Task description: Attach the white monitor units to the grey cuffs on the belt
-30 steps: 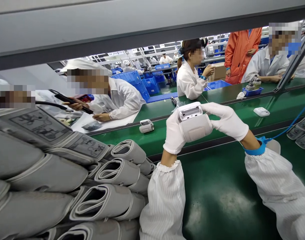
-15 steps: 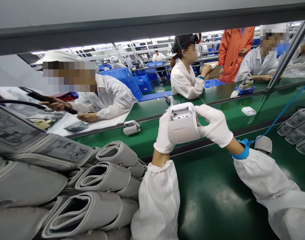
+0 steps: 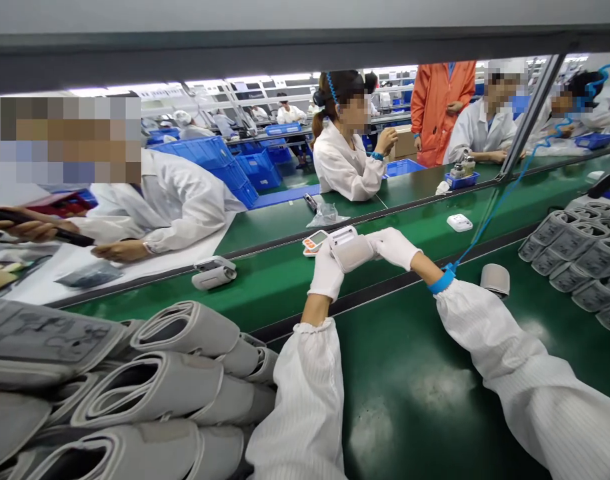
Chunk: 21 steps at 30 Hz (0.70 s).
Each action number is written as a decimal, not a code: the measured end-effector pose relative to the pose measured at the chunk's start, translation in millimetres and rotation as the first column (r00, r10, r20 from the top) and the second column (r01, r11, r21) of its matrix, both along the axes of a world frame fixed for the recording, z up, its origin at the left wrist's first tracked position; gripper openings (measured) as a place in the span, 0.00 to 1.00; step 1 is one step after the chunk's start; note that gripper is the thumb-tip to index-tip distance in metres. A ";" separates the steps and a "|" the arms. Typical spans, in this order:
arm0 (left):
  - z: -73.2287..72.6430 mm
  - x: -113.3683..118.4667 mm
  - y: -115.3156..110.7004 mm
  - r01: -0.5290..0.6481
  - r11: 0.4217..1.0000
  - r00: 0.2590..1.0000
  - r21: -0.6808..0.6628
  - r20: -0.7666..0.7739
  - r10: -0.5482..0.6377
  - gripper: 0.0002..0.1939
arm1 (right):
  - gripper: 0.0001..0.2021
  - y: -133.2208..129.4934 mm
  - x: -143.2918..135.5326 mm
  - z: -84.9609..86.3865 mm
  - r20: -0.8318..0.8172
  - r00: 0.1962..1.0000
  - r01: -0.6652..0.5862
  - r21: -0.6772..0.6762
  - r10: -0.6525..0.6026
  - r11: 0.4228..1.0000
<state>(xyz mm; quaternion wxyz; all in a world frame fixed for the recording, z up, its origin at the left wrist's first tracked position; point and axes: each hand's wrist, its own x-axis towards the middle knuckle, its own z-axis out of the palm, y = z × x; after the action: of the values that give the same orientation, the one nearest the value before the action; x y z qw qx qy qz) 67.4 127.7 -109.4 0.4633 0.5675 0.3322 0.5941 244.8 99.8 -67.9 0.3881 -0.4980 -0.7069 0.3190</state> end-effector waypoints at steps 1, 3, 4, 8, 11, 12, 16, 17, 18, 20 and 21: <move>-12.4 4.4 3.2 -0.032 0.999 0.999 0.001 0.001 0.032 0.19 | 0.12 1.7 1.3 -4.7 0.010 1.000 0.008 -0.037 -0.008 0.999; -36.1 12.4 6.4 -0.081 0.997 0.996 0.007 -0.022 0.081 0.22 | 0.16 3.0 0.5 -15.9 0.050 0.999 0.019 -0.103 -0.013 0.994; -46.6 15.7 6.6 -0.096 0.995 0.994 0.011 -0.047 0.096 0.25 | 0.19 3.6 -1.1 -22.3 0.079 0.997 0.025 -0.120 -0.015 0.992; -73.9 24.3 4.1 -0.169 0.985 0.973 0.024 -0.157 0.170 0.31 | 0.23 15.0 -4.9 -47.2 0.206 0.974 0.118 -0.091 -0.097 0.989; -79.7 25.3 4.2 -0.268 0.962 0.936 0.051 -0.220 0.273 0.29 | 0.19 38.3 -2.5 -55.9 0.272 0.930 0.270 -0.045 -0.249 0.962; -79.9 24.9 4.5 -0.297 0.953 0.922 0.060 -0.240 0.303 0.26 | 0.18 48.0 -2.2 -56.7 0.286 0.909 0.324 -0.026 -0.304 0.946; -76.7 22.1 3.4 -0.343 0.937 0.884 0.067 -0.315 0.346 0.14 | 0.18 83.8 -8.0 -53.7 0.332 0.837 0.455 0.021 -0.435 0.890; -75.4 21.4 2.2 -0.341 0.938 0.879 0.062 -0.331 0.342 0.14 | 0.18 90.2 -9.8 -52.1 0.352 0.822 0.472 0.020 -0.448 0.881; -74.0 20.7 0.7 -0.336 0.940 0.877 0.055 -0.345 0.333 0.15 | 0.18 95.6 -10.7 -50.2 0.375 0.805 0.490 0.016 -0.459 0.872; -71.0 19.3 -3.4 -0.318 0.947 0.879 0.033 -0.365 0.308 0.16 | 0.17 103.5 -7.4 -45.1 0.433 0.763 0.528 0.010 -0.479 0.849; -69.5 18.5 -5.8 -0.307 0.952 0.882 0.019 -0.371 0.291 0.17 | 0.18 106.2 -2.4 -41.6 0.466 0.738 0.548 0.009 -0.489 0.836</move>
<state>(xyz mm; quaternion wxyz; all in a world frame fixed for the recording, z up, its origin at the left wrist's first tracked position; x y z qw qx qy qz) 86.0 121.9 -178.8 0.3068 0.6015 0.5088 0.5341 242.4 205.9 -109.5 0.2543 -0.7589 -0.5875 0.1189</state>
